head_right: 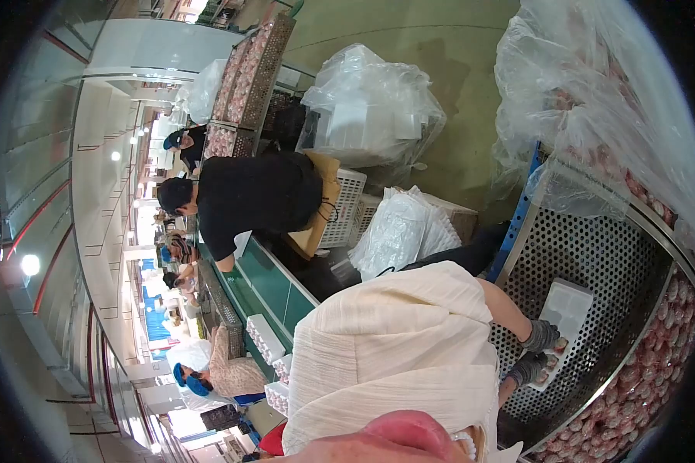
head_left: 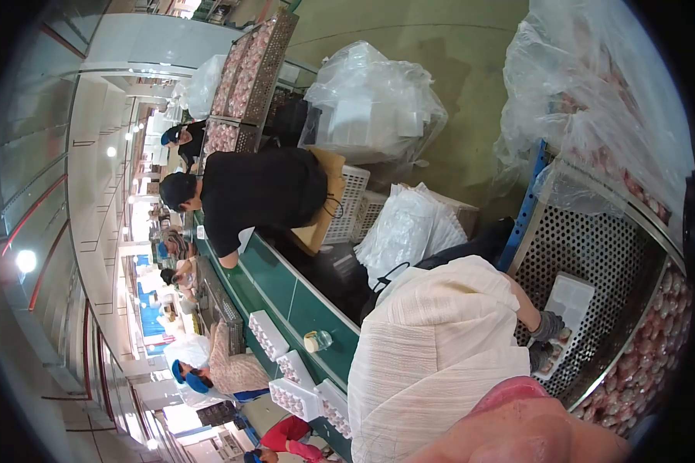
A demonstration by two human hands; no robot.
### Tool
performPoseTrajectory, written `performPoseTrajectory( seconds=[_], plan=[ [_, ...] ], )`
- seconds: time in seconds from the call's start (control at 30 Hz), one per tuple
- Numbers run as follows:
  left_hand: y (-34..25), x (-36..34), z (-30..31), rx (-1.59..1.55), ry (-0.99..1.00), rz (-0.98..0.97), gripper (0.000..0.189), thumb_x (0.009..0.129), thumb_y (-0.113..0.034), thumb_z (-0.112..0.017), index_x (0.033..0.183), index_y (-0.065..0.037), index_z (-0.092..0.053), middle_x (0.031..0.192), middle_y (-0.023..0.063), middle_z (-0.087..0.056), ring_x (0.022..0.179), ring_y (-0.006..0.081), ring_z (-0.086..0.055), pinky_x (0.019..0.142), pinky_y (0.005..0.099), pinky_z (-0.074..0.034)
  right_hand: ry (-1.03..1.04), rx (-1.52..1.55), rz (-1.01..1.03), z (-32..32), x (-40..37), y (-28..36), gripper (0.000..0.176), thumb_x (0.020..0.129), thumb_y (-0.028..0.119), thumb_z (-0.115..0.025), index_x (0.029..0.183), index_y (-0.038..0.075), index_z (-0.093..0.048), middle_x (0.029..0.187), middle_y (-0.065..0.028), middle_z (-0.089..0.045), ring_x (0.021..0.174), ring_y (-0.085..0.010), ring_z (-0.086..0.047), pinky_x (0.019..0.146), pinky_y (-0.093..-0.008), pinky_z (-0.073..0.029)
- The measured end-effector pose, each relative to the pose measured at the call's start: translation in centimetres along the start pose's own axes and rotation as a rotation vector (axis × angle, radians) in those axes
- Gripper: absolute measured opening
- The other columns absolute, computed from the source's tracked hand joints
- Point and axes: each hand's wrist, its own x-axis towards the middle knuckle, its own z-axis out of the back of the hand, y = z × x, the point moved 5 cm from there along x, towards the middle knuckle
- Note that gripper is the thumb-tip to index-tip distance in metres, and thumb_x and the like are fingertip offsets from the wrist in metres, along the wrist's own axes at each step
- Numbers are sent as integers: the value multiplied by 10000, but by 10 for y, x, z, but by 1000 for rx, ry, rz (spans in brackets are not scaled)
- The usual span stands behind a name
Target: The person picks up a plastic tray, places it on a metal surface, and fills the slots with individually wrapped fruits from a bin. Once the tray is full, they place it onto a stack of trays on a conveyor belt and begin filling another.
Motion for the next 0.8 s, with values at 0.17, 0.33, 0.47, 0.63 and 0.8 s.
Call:
performPoseTrajectory(
  seconds=[0.17,0.33,0.47,0.63,0.8],
  plan=[
    [3,10,-8,5,32,-16,293,598,-249,-525,820,-58,-531,744,138,-551,718,262,-534,626,379,-408,4,-4,6,-2,4,-3,292,767,196,-426,982,2,-459,902,-155,-535,824,-247,-508,708,-314,-389],
    [9,19,-11,8,36,-19,275,604,-239,-521,809,-56,-536,736,139,-551,716,262,-533,630,372,-407,-1,-7,7,-2,6,-7,290,769,194,-423,983,2,-458,905,-155,-534,828,-246,-505,712,-314,-386],
    [-6,17,-14,-3,46,-46,261,608,-230,-517,801,-55,-541,729,139,-551,714,262,-533,632,367,-407,-8,-5,6,-4,6,-10,289,770,193,-421,984,2,-457,907,-155,-532,831,-246,-503,715,-314,-384],
    [-11,18,-17,-6,54,-62,245,614,-220,-513,790,-53,-547,721,140,-551,711,262,-533,636,360,-407,-21,1,2,-6,6,-12,288,772,190,-418,985,1,-456,910,-155,-531,835,-246,-501,719,-313,-381],
    [-8,22,-19,16,63,-72,228,620,-209,-508,780,-52,-553,713,140,-551,709,262,-533,639,354,-406,-42,23,-3,-11,5,-13,286,773,188,-414,986,1,-455,913,-156,-529,839,-246,-499,723,-313,-379]
  ],
)
